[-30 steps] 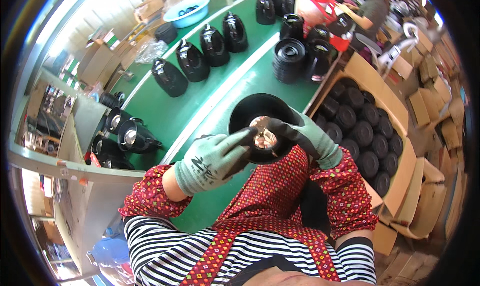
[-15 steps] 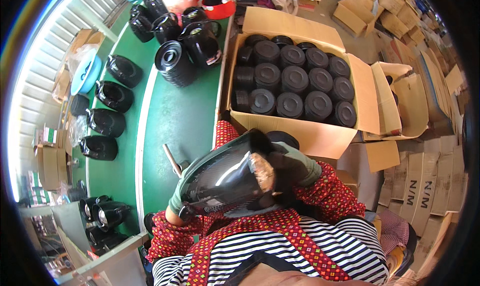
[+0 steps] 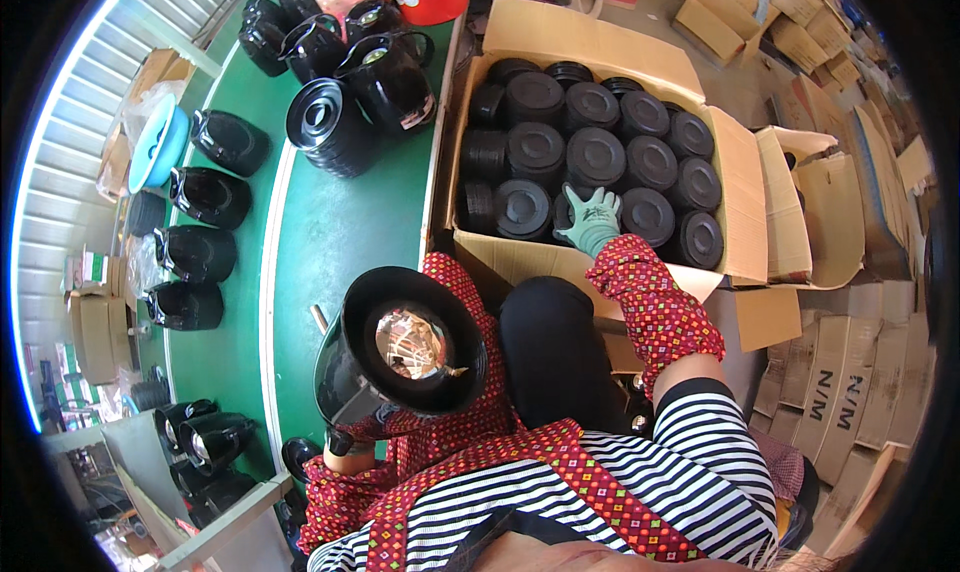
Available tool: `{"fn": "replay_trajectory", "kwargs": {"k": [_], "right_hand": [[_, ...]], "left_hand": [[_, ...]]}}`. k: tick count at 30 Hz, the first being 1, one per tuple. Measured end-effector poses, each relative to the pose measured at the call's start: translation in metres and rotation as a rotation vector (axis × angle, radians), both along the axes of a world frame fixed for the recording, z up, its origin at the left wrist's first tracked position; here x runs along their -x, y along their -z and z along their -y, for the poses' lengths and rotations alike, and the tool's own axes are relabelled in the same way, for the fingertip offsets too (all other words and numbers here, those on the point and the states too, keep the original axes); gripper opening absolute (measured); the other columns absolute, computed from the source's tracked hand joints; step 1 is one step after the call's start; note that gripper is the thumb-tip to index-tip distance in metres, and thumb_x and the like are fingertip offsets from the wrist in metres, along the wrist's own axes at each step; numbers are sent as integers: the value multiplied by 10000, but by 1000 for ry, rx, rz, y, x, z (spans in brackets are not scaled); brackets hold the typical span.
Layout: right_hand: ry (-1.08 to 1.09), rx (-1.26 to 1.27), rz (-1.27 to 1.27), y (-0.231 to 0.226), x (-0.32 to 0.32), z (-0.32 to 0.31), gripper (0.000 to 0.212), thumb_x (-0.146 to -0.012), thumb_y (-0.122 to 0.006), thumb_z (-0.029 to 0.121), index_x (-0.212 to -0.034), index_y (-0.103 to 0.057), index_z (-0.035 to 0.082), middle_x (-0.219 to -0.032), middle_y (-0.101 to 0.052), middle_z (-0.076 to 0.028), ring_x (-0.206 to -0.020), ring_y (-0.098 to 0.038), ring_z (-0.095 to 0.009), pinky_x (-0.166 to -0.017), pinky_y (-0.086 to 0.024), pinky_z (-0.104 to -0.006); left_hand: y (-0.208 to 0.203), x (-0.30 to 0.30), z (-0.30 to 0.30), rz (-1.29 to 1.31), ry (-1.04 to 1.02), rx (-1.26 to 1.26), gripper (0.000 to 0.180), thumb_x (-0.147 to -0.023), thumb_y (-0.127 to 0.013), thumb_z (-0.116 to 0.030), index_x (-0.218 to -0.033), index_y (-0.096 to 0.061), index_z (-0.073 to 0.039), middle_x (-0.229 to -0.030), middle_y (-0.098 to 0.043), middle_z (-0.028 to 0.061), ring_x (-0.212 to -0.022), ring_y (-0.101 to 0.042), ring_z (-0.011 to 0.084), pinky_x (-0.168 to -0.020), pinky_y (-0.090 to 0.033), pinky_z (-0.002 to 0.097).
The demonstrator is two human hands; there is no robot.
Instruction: The person repeatedly picks up black kettle bodies and lids from a box, inserts a metal rod into the kettle body, and places the assembled unit on a green table. The process is repeated for multiple units throughout the clip.
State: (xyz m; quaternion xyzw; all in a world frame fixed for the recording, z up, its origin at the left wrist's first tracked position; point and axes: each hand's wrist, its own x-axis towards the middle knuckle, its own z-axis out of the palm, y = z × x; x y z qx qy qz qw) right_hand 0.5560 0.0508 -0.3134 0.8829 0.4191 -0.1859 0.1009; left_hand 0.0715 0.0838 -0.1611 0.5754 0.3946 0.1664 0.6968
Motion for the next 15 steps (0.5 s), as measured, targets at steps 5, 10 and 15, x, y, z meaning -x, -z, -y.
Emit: {"fn": "replay_trajectory", "kwargs": {"k": [5,10,15], "right_hand": [[7,-380,45,-37,13,17,909,-811,-810,609,-1613,-455,369,-1449,-468,-305,-1293,-474,-485,-1097,-372,-620],[-282,-1150,-770,-136,82,52,939,-880,-775,516,-1646,-415,109,-1542,-452,-295,-1390,-474,-485,-1203,-369,-505],[-565,-1096,-777,-223,162,72,1013,-881,-735,636,-1619,-425,16,-1633,-424,-247,-1497,-402,-421,-1242,-300,-516]], "left_hand": [[12,-2,-5,48,-27,-94,912,-744,-961,-258,-1457,-478,41,-1415,-593,153,-1239,-624,251,-1072,-500,400],[25,-9,-6,111,-37,-230,843,-747,-955,-250,-1412,-528,45,-1358,-637,150,-1189,-654,243,-1038,-524,390],[37,-3,3,145,-50,-334,775,-751,-949,-242,-1367,-579,49,-1302,-680,147,-1139,-685,236,-1004,-548,381]]}}
